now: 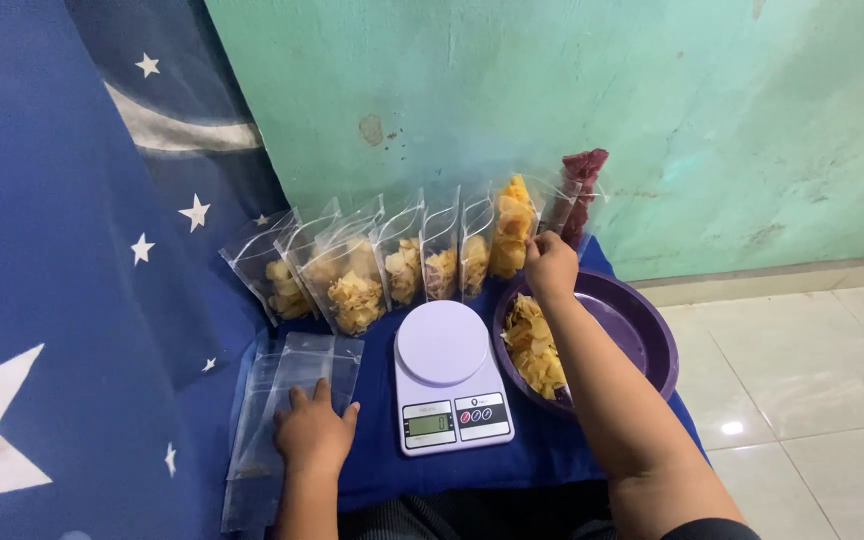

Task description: The person is weighing portions of chips on a digital scale and then pouring them into individual plastic bags for packaging.

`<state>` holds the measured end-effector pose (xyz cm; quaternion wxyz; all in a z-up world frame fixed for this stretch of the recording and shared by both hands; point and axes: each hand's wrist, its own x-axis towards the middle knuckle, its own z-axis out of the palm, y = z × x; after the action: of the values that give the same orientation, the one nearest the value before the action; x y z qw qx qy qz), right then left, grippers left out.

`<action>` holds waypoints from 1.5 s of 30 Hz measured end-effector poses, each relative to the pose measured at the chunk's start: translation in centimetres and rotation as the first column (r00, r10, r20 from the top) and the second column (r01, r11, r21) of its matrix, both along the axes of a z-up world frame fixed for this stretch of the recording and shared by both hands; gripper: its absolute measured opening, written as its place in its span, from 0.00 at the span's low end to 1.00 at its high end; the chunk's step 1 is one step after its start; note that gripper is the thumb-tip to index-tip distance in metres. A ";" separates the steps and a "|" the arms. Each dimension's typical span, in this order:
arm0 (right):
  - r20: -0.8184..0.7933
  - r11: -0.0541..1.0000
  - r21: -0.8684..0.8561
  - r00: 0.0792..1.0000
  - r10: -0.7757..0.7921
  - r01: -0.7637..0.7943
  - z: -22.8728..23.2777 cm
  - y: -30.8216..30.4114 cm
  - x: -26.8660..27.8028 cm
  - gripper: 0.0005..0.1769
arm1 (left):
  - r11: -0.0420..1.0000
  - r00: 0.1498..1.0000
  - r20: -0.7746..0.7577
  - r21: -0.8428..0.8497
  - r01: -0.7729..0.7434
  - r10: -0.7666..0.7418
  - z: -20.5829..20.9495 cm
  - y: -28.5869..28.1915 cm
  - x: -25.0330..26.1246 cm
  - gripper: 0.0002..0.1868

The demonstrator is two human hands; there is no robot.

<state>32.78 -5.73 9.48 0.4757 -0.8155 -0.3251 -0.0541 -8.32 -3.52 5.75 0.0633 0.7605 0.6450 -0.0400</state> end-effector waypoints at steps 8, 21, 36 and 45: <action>0.156 0.948 0.301 0.986 0.055 -0.100 3.1 -1.7 -2.2 0.06 | 0.993 0.995 0.002 -0.067 -0.099 0.099 2.2 0.2 -1.6 0.44; 0.202 0.896 0.318 0.946 0.255 -0.309 10.0 -10.7 -9.8 0.03 | 0.898 0.898 0.347 0.428 0.103 -0.269 3.9 -3.3 0.5 0.39; 0.067 0.954 -0.009 0.952 0.298 -0.298 1.1 -7.8 -14.6 0.10 | 0.898 0.509 0.748 0.418 0.138 -0.427 -1.1 -3.2 10.1 0.67; -0.038 0.860 -0.426 0.955 0.293 -0.281 5.2 -13.3 -9.4 0.34 | 0.942 0.429 0.849 0.336 0.011 -0.308 -0.4 -3.2 15.4 0.81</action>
<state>23.36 -19.03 14.71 0.2839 -0.8413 -0.4534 0.0785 7.12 -6.71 5.39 0.2805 0.7255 0.4371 0.4516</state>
